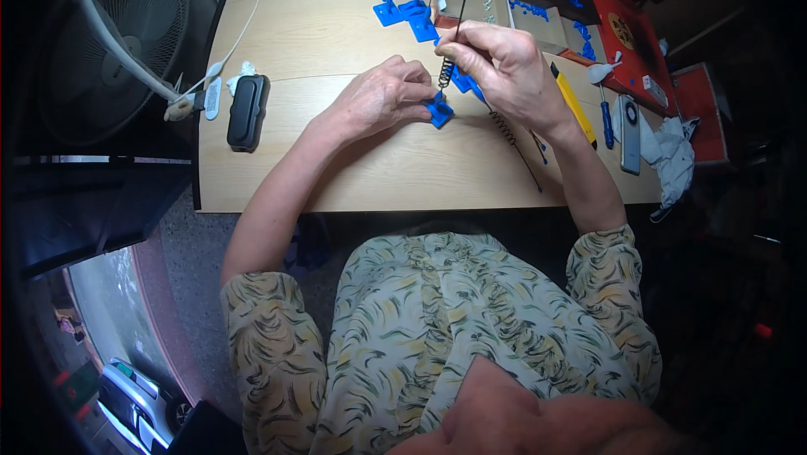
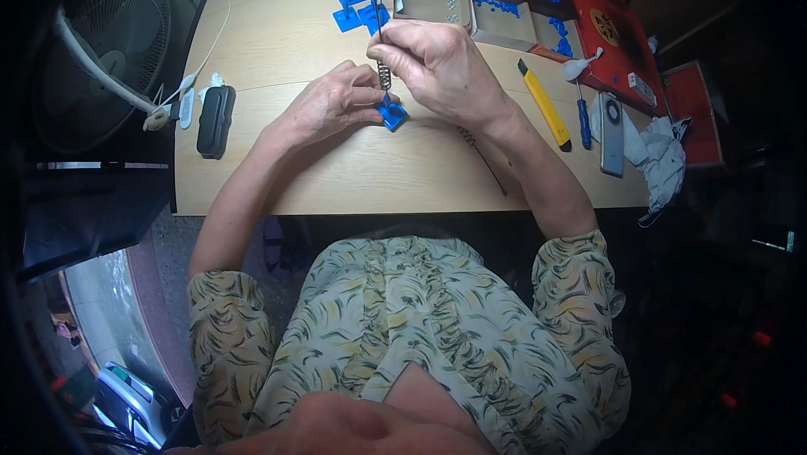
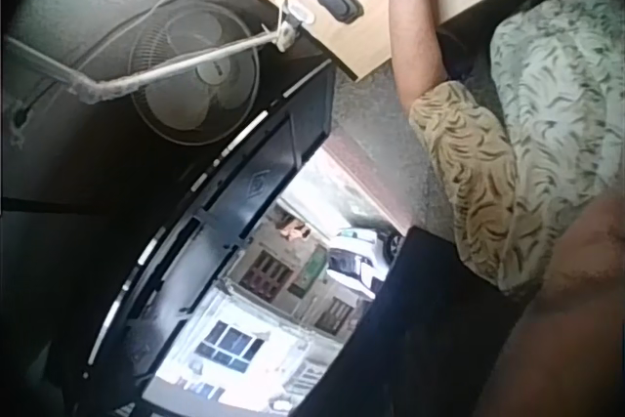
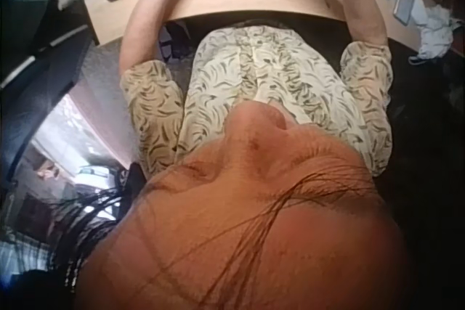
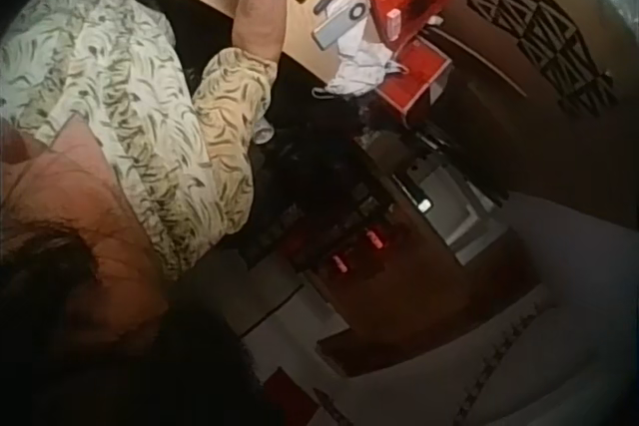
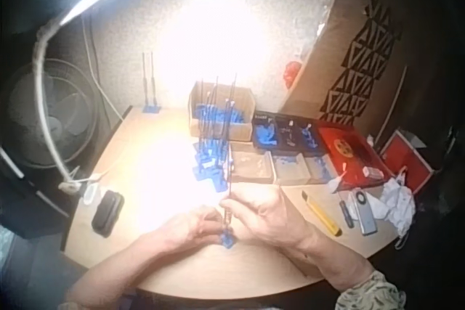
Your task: The person assembles small blue plastic components and springs by hand at a workbench, applying adhesive from a bottle to join the parts.
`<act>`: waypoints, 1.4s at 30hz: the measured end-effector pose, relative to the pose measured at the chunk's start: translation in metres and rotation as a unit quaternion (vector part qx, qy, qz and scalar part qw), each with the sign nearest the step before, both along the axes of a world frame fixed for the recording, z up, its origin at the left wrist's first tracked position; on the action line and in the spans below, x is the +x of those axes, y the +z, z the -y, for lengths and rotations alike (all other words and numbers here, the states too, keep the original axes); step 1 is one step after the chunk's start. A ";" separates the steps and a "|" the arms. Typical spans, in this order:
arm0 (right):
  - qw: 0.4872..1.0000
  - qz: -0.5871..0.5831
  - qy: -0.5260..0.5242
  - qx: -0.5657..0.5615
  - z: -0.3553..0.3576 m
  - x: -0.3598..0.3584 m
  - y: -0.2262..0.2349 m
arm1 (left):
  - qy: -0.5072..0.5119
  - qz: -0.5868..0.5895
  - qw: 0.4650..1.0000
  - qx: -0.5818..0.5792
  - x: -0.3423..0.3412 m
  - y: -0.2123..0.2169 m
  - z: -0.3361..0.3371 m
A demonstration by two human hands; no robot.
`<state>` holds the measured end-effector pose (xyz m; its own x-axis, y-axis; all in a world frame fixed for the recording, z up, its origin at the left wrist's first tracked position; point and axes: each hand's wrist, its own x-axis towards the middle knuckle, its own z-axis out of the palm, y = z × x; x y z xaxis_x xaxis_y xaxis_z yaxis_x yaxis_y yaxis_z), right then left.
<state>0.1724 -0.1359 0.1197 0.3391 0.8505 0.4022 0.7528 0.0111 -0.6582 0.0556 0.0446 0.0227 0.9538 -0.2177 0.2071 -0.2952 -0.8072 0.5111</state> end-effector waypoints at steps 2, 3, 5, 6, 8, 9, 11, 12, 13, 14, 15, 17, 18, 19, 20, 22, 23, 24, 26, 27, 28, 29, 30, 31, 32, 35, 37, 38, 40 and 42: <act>0.999 0.046 0.003 -0.018 0.006 -0.004 0.004 | 0.002 0.028 1.000 -0.011 0.002 -0.003 -0.002; 0.999 0.034 0.004 0.001 0.009 -0.005 0.002 | 0.004 0.057 0.998 -0.019 0.002 -0.005 -0.003; 0.999 0.001 -0.009 0.031 0.014 -0.002 -0.007 | 0.006 0.043 0.999 -0.024 0.003 -0.004 -0.004; 1.000 -0.002 -0.009 0.028 0.015 -0.002 -0.008 | 0.008 0.031 0.999 -0.027 0.004 -0.003 -0.005; 0.998 0.043 0.014 0.047 0.017 -0.004 -0.006 | 0.013 0.014 1.000 -0.020 0.006 0.000 -0.005; 0.998 0.041 0.006 0.043 0.018 -0.005 -0.009 | 0.019 0.000 1.000 -0.010 0.007 0.000 -0.005; 0.999 0.017 -0.008 0.039 0.017 -0.001 -0.012 | 0.016 0.003 1.000 -0.014 0.007 -0.003 -0.007; 0.999 -0.006 -0.021 0.036 0.017 0.001 -0.013 | 0.015 0.009 1.000 -0.018 0.007 -0.003 -0.007; 0.999 -0.007 -0.022 0.035 0.019 0.002 -0.014 | 0.014 0.007 1.000 -0.019 0.008 -0.002 -0.006; 0.999 0.027 0.009 0.045 0.022 0.003 -0.015 | 0.012 0.013 0.999 -0.028 0.008 0.000 -0.005; 0.996 0.061 0.039 0.056 0.027 0.006 -0.016 | 0.010 0.020 0.999 -0.037 0.009 0.001 -0.004; 0.996 0.026 0.062 0.057 0.037 0.013 -0.019 | 0.014 0.017 0.999 -0.041 0.008 -0.001 -0.004; 0.995 -0.007 0.085 0.058 0.045 0.017 -0.020 | 0.019 0.015 0.999 -0.045 0.009 -0.002 -0.003; 0.994 -0.023 0.110 0.015 0.055 0.021 -0.018 | 0.021 0.016 0.999 -0.044 0.007 -0.003 -0.005; 0.994 -0.021 0.108 0.014 0.066 0.026 -0.020 | 0.022 0.014 0.999 -0.044 0.007 -0.004 -0.005; 0.977 -0.135 0.163 -0.020 0.091 0.035 -0.026 | 0.018 0.015 0.999 -0.045 0.007 -0.004 -0.005; 0.970 -0.169 0.158 -0.078 0.105 0.037 -0.023 | 0.018 0.012 0.998 -0.054 0.007 -0.003 -0.005; 0.971 -0.166 0.154 -0.079 0.114 0.037 -0.024 | 0.017 0.010 0.998 -0.063 0.007 -0.002 -0.005; 0.944 -0.213 0.156 -0.198 0.127 0.035 -0.035 | 0.012 0.012 0.998 -0.062 0.006 -0.002 -0.008; 0.941 -0.194 0.127 -0.246 0.128 0.027 -0.040 | 0.010 0.011 0.998 -0.064 0.006 -0.004 -0.009; 0.955 -0.135 0.112 -0.238 0.128 0.017 -0.043 | 0.003 0.017 0.998 -0.064 0.009 -0.005 -0.009; 0.957 -0.131 0.100 -0.238 0.129 0.009 -0.049 | 0.005 0.011 0.997 -0.071 0.008 -0.003 -0.009; 0.959 -0.128 0.090 -0.236 0.128 0.001 -0.053 | 0.008 0.004 0.997 -0.077 0.007 -0.002 -0.009; 0.961 -0.123 0.091 -0.231 0.124 -0.007 -0.051 | 0.008 0.003 0.997 -0.079 0.005 0.000 -0.010; 0.967 -0.069 0.046 -0.243 0.121 -0.017 -0.050 | 0.005 0.007 0.997 -0.073 0.005 0.002 -0.010; 0.979 -0.008 -0.053 -0.194 0.120 -0.038 -0.069 | 0.007 0.001 0.995 -0.097 0.002 0.005 -0.008; 0.989 0.034 -0.103 -0.103 0.115 -0.043 -0.083 | 0.000 -0.015 0.993 -0.115 -0.002 0.006 -0.009; 0.991 0.035 -0.099 -0.088 0.117 -0.044 -0.085 | -0.013 -0.022 0.993 -0.118 -0.004 0.010 -0.010; 0.990 0.074 -0.109 -0.059 0.121 -0.038 -0.089 | -0.006 -0.091 0.968 -0.233 -0.002 0.022 -0.010; 0.990 0.085 -0.111 -0.002 0.118 -0.029 -0.083 | 0.043 -0.033 0.963 -0.263 0.002 0.031 -0.033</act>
